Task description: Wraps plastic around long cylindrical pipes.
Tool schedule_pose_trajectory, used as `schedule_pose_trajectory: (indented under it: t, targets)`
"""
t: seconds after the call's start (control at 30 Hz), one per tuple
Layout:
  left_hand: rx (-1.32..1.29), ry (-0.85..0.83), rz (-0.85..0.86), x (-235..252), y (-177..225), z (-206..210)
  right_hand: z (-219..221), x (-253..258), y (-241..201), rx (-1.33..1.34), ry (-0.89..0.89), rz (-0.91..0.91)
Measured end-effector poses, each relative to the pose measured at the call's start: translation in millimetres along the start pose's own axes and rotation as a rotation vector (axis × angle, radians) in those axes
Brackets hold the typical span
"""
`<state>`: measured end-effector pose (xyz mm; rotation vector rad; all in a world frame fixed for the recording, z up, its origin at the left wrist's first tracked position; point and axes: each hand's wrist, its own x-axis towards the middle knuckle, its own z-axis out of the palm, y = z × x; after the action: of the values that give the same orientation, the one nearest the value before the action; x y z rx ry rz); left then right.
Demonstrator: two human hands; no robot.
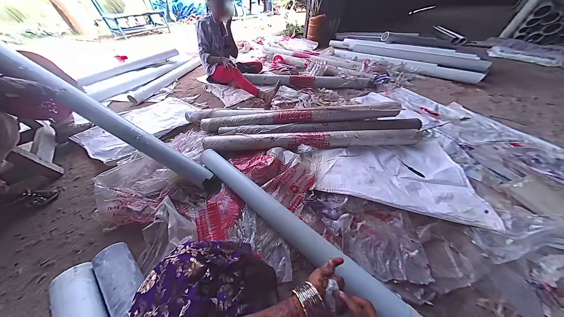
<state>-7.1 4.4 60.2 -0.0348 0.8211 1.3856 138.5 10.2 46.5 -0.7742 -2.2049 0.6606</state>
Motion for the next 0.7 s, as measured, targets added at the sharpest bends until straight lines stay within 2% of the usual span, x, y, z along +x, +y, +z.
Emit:
schedule_pose_trajectory:
  t: [0.1,0.17,0.27,0.33,0.4,0.43,0.57,0.63,0.7]
  targets:
    - [0.061,0.027,0.022,-6,5,3,-3,-7,-8,-0.005,-0.033,-0.016]
    - [0.09,-0.058,-0.002,-2,4,1,-3,-4,-5,-0.023,0.015,-0.049]
    - [0.204,-0.389,-0.054,5,-11,-22,-5,-3,-3,-0.054,0.057,-0.097]
    - [0.292,-0.644,0.023,22,-26,-51,-5,-2,-1,-0.066,0.021,-0.108]
    - [0.38,-0.758,0.122,37,-38,-78,-3,-2,-3,-0.056,-0.004,-0.086]
    - [0.391,-0.727,0.141,36,-38,-78,-2,-1,-5,-0.065,-0.004,-0.078]
    - [0.225,-0.268,0.026,5,-20,-31,3,-1,-11,-0.109,-0.004,-0.054]
    - [0.199,-0.175,0.027,8,-21,-34,3,-2,-10,-0.093,-0.057,-0.028]
    - [0.192,-0.177,0.026,12,-27,-43,2,-3,-7,-0.068,-0.129,0.017]
